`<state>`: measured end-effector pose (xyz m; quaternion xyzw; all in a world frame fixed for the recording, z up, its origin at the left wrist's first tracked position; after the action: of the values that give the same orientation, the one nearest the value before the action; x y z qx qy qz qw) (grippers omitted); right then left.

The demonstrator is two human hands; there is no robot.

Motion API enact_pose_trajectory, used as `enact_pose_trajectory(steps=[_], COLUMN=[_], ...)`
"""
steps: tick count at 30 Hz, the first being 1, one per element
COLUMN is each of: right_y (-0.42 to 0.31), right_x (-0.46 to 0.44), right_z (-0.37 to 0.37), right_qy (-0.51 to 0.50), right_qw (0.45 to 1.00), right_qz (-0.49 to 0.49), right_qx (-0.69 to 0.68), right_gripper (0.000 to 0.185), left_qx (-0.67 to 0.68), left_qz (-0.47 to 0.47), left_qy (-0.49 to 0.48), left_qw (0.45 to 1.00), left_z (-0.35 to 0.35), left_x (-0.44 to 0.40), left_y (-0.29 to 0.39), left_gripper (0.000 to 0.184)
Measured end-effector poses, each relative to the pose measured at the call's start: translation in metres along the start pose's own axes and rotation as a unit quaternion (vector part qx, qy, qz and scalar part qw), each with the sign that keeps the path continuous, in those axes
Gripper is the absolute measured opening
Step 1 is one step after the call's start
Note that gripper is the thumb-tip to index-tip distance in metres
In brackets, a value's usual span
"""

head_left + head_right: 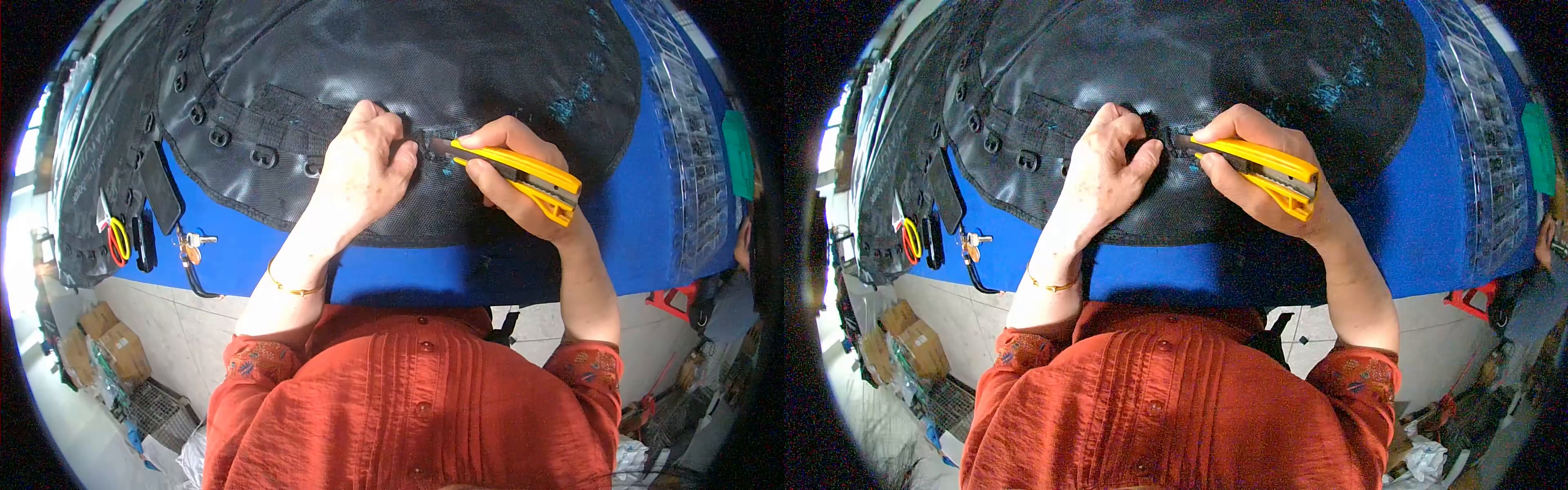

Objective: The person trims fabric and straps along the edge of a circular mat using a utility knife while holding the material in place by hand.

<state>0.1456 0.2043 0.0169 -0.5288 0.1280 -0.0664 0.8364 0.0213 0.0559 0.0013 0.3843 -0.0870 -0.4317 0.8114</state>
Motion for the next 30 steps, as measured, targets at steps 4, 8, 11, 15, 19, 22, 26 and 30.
enact_pose_trajectory(steps=[4,8,11,15,19,22,26,30], right_y=[-0.0008,-0.0008,-0.0012,0.0006,-0.0009,-0.0002,0.0041,0.0039], right_x=[-0.0003,-0.0003,-0.0010,-0.0005,-0.0004,-0.0002,0.0031,0.0040], right_z=[0.0017,0.0035,0.0046,0.0044,0.0079,0.0073,0.0062,0.0007], right_qy=[-0.025,-0.032,-0.043,-0.043,-0.044,-0.046,-0.013,0.017], right_qw=[0.999,0.999,0.998,0.999,0.998,0.998,0.997,0.987], right_qz=[-0.023,-0.032,-0.037,-0.024,-0.036,-0.044,-0.065,-0.117], right_qx=[-0.006,-0.014,-0.001,-0.008,-0.001,0.006,-0.029,-0.106], right_gripper=[0.014,0.015,0.015,0.014,0.013,0.014,0.014,0.017], left_qx=[0.000,-0.002,-0.008,0.007,-0.010,0.003,0.003,-0.010], left_qz=[0.001,0.001,-0.001,0.049,0.024,0.034,0.043,0.009], left_qy=[0.002,0.001,0.002,-0.029,-0.007,-0.016,-0.008,0.000], left_qw=[1.000,1.000,1.000,0.998,1.000,0.999,0.999,1.000], left_z=[-0.0001,-0.0006,0.0004,0.0036,0.0008,0.0004,0.0008,0.0011], left_x=[0.0002,0.0004,0.0009,0.0002,0.0009,0.0007,0.0002,-0.0001], left_y=[0.0001,-0.0008,0.0001,0.0015,-0.0002,0.0016,0.0013,0.0022], left_gripper=[0.012,0.013,0.014,0.016,0.016,0.015,0.013,0.011])
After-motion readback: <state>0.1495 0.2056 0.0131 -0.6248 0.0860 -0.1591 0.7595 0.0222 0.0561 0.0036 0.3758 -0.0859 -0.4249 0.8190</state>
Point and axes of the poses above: each hand's wrist, its own x-axis away from the middle knuckle, its own z-axis out of the back of the hand, y = z × x, the point moved 5 cm from there along -x, towards the middle knuckle
